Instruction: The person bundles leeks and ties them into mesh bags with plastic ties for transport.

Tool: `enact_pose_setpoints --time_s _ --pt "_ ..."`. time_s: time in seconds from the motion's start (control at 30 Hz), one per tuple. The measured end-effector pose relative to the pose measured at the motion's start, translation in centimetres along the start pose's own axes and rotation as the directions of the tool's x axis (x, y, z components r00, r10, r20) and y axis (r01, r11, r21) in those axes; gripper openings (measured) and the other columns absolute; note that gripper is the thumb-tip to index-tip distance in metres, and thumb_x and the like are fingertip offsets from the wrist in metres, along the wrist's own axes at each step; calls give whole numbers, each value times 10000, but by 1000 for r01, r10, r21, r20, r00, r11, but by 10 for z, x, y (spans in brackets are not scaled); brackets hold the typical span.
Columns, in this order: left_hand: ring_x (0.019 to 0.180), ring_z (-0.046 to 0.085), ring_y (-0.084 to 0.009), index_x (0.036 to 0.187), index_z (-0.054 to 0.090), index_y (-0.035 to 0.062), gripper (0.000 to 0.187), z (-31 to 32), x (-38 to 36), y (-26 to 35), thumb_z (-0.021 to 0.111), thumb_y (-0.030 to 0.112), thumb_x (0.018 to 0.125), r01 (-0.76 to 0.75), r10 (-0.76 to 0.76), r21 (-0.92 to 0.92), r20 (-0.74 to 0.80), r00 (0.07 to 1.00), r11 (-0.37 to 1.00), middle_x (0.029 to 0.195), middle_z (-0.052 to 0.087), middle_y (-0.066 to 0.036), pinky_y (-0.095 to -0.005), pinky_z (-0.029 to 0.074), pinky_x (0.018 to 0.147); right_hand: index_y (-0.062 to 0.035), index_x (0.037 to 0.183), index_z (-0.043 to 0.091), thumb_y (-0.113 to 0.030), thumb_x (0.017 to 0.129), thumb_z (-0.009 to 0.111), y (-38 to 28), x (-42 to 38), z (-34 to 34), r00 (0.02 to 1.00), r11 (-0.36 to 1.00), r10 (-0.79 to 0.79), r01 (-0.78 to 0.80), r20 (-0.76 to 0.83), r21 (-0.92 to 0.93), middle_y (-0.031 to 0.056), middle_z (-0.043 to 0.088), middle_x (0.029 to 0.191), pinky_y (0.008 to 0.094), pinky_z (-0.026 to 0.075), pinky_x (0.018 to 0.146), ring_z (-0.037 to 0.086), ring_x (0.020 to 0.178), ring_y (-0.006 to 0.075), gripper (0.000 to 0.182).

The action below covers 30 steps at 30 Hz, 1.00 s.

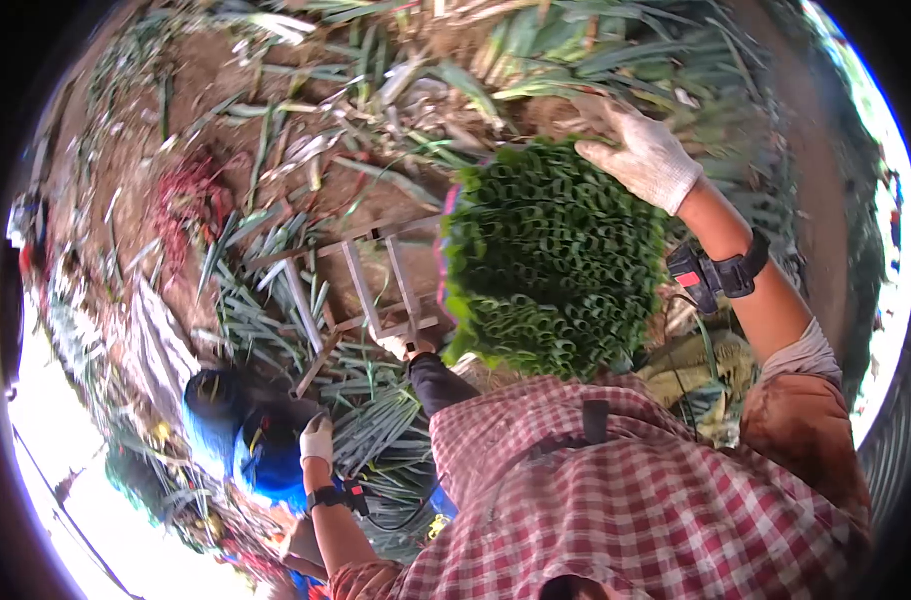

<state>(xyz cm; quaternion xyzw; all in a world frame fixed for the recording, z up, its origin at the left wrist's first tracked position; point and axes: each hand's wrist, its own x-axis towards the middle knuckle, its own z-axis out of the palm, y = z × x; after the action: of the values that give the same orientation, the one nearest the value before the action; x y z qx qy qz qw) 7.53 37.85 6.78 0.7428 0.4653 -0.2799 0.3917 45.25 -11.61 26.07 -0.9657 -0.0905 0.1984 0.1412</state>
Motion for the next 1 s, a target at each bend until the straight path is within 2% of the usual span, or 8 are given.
enact_pose_setpoints --time_s 0.2,0.37,0.47,0.6,0.63,0.7,0.77,1.0 --pt "941 570 -265 1085 573 6 390 44 -2 190 462 307 864 -353 345 42 135 929 935 1023 603 -184 -317 410 832 9 1297 335 -164 858 550 141 -85 14 920 792 373 -248 -120 558 123 470 1249 270 352 959 461 1140 192 518" --pt "987 549 -240 1169 530 33 411 129 30 266 496 301 860 -337 354 -106 305 884 935 1090 585 -153 -293 396 858 -3 1238 442 -390 836 534 179 -138 36 726 664 688 -641 21 385 169 514 1207 291 354 945 489 1114 242 566" --pt "1005 528 -182 1304 374 54 487 186 128 231 518 196 861 -576 541 -139 569 620 806 1162 535 -112 -278 406 840 -25 1216 470 -450 825 532 217 -161 75 681 330 713 -538 169 775 120 553 1149 289 376 908 519 1023 215 581" --pt "932 560 -125 1289 396 92 482 200 70 278 452 -40 829 521 -26 -457 733 679 721 1118 557 -44 -241 460 734 -55 1259 424 -379 830 569 212 -166 93 588 47 717 -575 373 817 87 508 1194 260 473 710 522 999 152 556" --pt "932 560 -125 1289 396 92 482 201 84 268 452 -40 829 513 -43 -432 732 680 742 1118 557 -44 -241 460 734 -73 1305 361 -336 835 573 210 -167 102 610 50 717 -528 338 848 83 477 1232 216 489 619 524 1015 144 579" --pt "855 604 -227 1071 575 101 273 200 104 246 487 230 847 -102 168 -175 420 892 979 964 619 -61 -353 510 698 -65 1332 315 -312 828 580 209 -171 106 672 -30 625 -488 397 873 113 465 1251 190 495 622 522 1042 164 621" --pt "838 604 -213 1074 571 100 279 184 69 263 490 241 847 -317 349 -147 444 825 937 966 614 -58 -343 509 654 -57 1337 307 -327 815 590 210 -169 112 687 -12 610 -491 396 871 130 452 1270 227 493 697 507 1077 186 652" --pt "753 547 -162 1107 528 106 317 144 -21 303 549 240 820 -363 391 -145 394 832 920 916 585 -21 -335 441 581 -61 1355 267 -310 800 600 216 -158 174 801 -135 497 -309 334 941 114 431 1284 283 437 846 481 1078 199 694"
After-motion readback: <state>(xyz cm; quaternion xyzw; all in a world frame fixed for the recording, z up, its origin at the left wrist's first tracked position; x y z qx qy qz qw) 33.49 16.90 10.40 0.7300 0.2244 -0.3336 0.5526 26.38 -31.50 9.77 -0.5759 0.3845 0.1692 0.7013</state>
